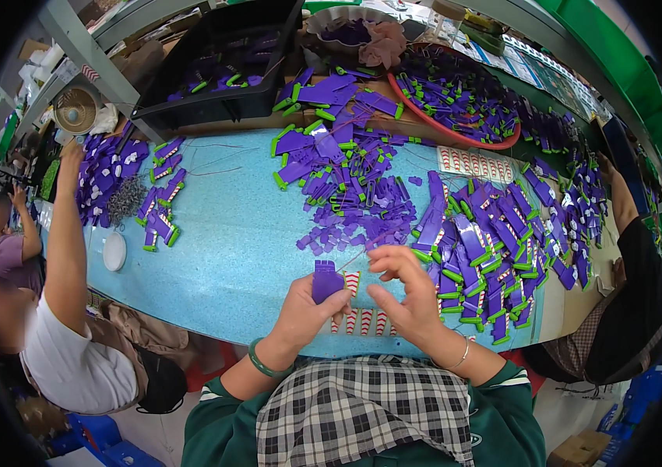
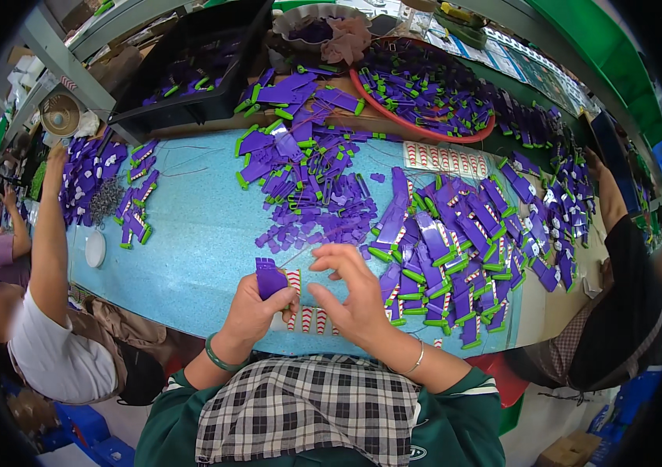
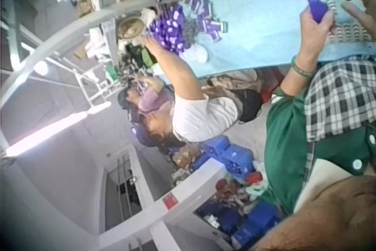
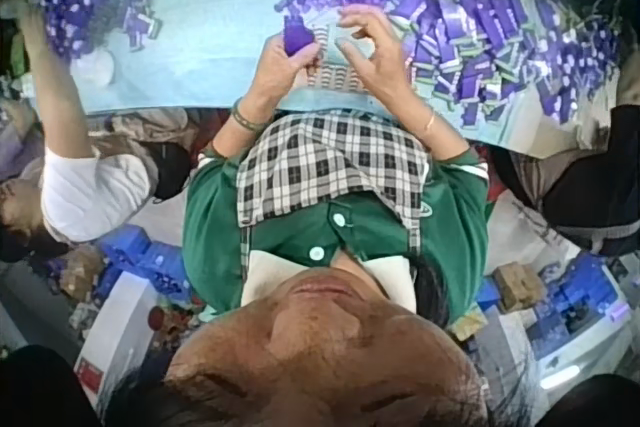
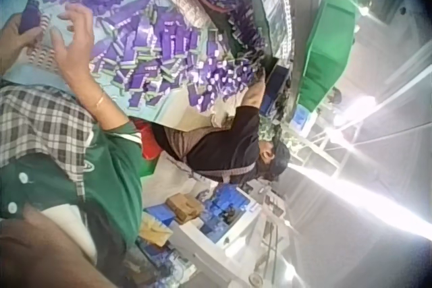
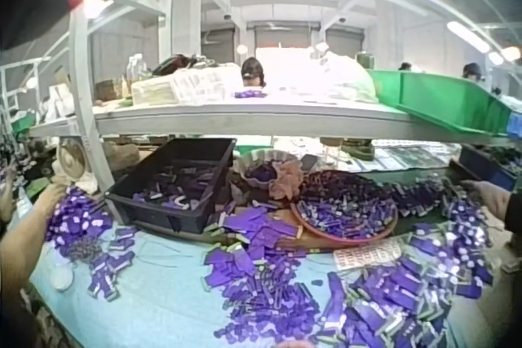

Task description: The person assembles small purple and green plastic components by hand at a workbench. They repeatedly pick up a purple piece, insert a green piece, and place the finished unit on the table.

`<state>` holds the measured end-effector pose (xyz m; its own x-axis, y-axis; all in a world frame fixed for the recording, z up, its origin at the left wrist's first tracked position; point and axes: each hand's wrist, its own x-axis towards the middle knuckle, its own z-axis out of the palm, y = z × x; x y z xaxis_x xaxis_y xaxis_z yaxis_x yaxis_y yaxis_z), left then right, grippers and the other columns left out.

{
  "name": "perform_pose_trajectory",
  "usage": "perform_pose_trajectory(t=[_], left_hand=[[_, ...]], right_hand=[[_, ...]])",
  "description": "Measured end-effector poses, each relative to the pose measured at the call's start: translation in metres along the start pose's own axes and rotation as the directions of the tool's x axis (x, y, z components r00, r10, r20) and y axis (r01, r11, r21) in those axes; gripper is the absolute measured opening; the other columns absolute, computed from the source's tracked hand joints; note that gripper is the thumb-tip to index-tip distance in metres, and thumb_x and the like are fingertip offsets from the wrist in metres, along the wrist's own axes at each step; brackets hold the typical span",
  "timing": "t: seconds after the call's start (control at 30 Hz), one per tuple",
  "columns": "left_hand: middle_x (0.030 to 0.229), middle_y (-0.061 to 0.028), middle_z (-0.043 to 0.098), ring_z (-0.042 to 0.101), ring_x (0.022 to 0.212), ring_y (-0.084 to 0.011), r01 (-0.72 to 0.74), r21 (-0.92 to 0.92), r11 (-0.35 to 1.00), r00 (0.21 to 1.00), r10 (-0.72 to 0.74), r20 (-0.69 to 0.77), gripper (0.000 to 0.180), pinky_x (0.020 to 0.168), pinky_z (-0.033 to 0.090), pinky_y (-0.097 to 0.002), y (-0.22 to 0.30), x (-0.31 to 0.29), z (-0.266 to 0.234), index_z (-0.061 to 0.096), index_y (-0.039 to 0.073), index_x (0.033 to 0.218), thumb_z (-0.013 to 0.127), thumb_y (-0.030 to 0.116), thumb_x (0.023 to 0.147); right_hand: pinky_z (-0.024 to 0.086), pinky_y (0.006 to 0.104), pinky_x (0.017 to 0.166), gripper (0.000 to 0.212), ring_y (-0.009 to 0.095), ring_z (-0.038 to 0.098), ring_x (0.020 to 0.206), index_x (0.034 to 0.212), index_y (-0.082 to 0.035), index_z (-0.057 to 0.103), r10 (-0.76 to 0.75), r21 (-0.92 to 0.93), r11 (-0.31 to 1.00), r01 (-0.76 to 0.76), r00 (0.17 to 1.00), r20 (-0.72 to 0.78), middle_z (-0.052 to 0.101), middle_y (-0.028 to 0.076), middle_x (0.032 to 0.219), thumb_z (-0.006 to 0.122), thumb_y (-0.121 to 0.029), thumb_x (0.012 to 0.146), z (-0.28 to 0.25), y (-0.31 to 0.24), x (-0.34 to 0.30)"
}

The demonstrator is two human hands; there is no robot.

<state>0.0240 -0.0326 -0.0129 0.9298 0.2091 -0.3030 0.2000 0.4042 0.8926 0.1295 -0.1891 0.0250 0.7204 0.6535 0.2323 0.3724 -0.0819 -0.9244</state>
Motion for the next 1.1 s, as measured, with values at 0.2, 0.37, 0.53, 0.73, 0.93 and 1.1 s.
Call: perform_pose_trajectory(t=[0.2,0.37,0.53,0.73,0.93,1.1], left_hand=[[0.105,-0.0100,0.059,0.063,0.083,-0.0149,-0.050,-0.179,0.983,0.998,0.054,0.017,0.026,0.062,0.056,-0.0291,0.003,-0.001,0.011,0.045,0.004,0.122,0.047,0.008,0.096],[0.123,-0.0115,0.053,0.058,0.109,-0.0223,0.076,-0.389,0.918,0.992,-0.029,0.124,0.042,0.085,0.056,-0.0404,-0.001,0.001,0.010,0.032,0.008,0.136,0.043,0.007,0.096],[0.125,-0.0111,0.052,0.055,0.115,-0.0229,0.119,-0.453,0.884,0.980,-0.031,0.196,0.042,0.092,0.053,-0.0428,-0.003,0.001,0.011,0.032,0.008,0.137,0.042,0.008,0.096],[0.124,-0.0117,0.052,0.055,0.115,-0.0241,0.123,-0.456,0.881,0.981,-0.040,0.187,0.045,0.094,0.051,-0.0436,-0.001,0.000,0.012,0.032,0.007,0.138,0.041,0.006,0.094],[0.124,-0.0115,0.051,0.054,0.116,-0.0233,0.123,-0.465,0.877,0.981,-0.036,0.191,0.049,0.095,0.050,-0.0441,-0.004,-0.001,0.013,0.030,0.008,0.138,0.040,0.002,0.090],[0.124,-0.0134,0.051,0.054,0.116,-0.0259,0.096,-0.472,0.876,0.983,-0.009,0.184,0.053,0.096,0.049,-0.0444,-0.008,0.000,0.013,0.030,0.005,0.137,0.040,-0.003,0.086]], right_hand=[[0.047,0.0280,0.073,0.010,0.016,0.058,0.085,0.088,-0.002,0.061,-0.002,0.136,0.991,-0.003,0.999,0.034,0.060,0.008,0.098,0.067,-0.005,0.081,0.010,0.018,-0.005],[0.046,0.0249,0.068,0.010,0.009,0.056,0.072,0.086,-0.001,0.061,0.223,0.297,0.921,-0.251,0.967,0.127,0.062,0.002,0.081,0.069,-0.006,0.082,0.014,0.026,-0.008],[0.046,0.0232,0.067,0.010,0.007,0.055,0.071,0.086,-0.002,0.062,0.263,0.350,0.894,-0.282,0.960,0.102,0.062,0.000,0.078,0.070,-0.006,0.081,0.017,0.029,-0.010],[0.046,0.0232,0.066,0.010,0.007,0.056,0.071,0.085,-0.002,0.062,0.245,0.317,0.914,-0.252,0.968,0.062,0.063,0.001,0.078,0.071,-0.005,0.081,0.020,0.033,-0.013],[0.046,0.0233,0.067,0.011,0.007,0.056,0.071,0.084,-0.002,0.061,0.243,0.354,0.904,-0.240,0.969,0.038,0.062,0.001,0.079,0.071,-0.003,0.080,0.023,0.036,-0.016],[0.046,0.0234,0.067,0.011,0.007,0.056,0.072,0.085,-0.002,0.061,0.251,0.361,0.899,-0.250,0.967,0.045,0.062,0.001,0.079,0.071,-0.003,0.080,0.023,0.036,-0.016]])
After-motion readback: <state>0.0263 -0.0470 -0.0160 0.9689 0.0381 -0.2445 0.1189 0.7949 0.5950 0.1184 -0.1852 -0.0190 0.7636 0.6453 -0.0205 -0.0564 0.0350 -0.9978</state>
